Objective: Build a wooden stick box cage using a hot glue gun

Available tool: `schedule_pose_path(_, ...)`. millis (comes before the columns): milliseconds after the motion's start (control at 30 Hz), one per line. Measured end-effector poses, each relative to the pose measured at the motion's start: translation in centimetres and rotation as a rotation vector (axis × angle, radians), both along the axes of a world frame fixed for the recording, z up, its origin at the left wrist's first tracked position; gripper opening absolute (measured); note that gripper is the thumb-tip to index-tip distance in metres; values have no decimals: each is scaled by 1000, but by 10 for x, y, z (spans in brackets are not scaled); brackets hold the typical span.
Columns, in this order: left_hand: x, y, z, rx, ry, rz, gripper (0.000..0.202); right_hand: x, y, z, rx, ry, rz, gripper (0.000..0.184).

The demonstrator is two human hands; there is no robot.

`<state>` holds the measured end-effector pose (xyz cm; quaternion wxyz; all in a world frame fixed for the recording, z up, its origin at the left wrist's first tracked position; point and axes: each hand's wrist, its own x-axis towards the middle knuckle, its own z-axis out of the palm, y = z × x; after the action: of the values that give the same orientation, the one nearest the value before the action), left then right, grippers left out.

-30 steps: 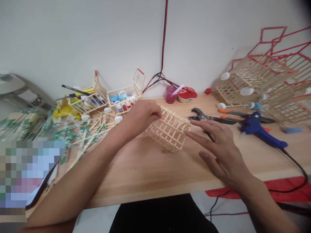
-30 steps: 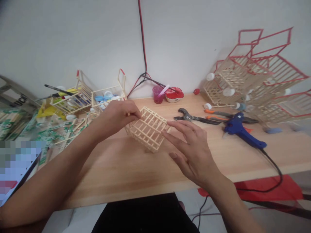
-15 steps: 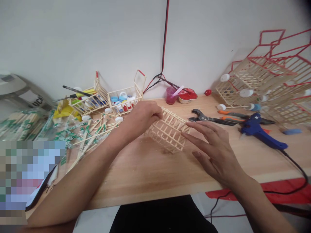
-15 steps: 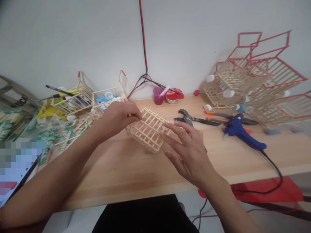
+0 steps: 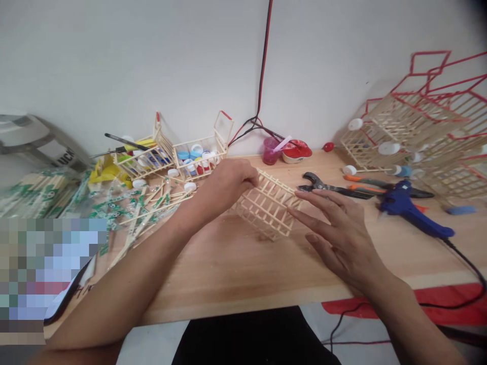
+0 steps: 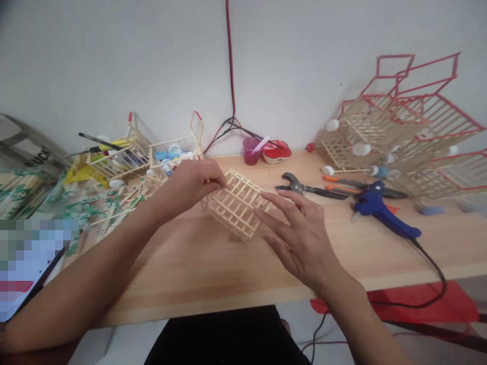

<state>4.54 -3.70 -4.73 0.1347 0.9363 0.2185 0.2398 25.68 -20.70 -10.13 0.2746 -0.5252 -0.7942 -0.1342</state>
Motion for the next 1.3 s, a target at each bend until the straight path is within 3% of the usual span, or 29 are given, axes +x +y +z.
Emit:
schedule_pose_path(300, -1, 2, 0, -79, -39, 7, 18, -2, -2, 5, -7, -42, -16, 33)
schedule_pose_path(633, -1, 3, 0, -58, -8, -4, 17, -16, 1, 6, -60, -51, -49, 39)
schedule_pose_path(1300, -11, 1, 9, -27, -37, 44, 17, -39, 14, 6, -69, -40, 34, 39)
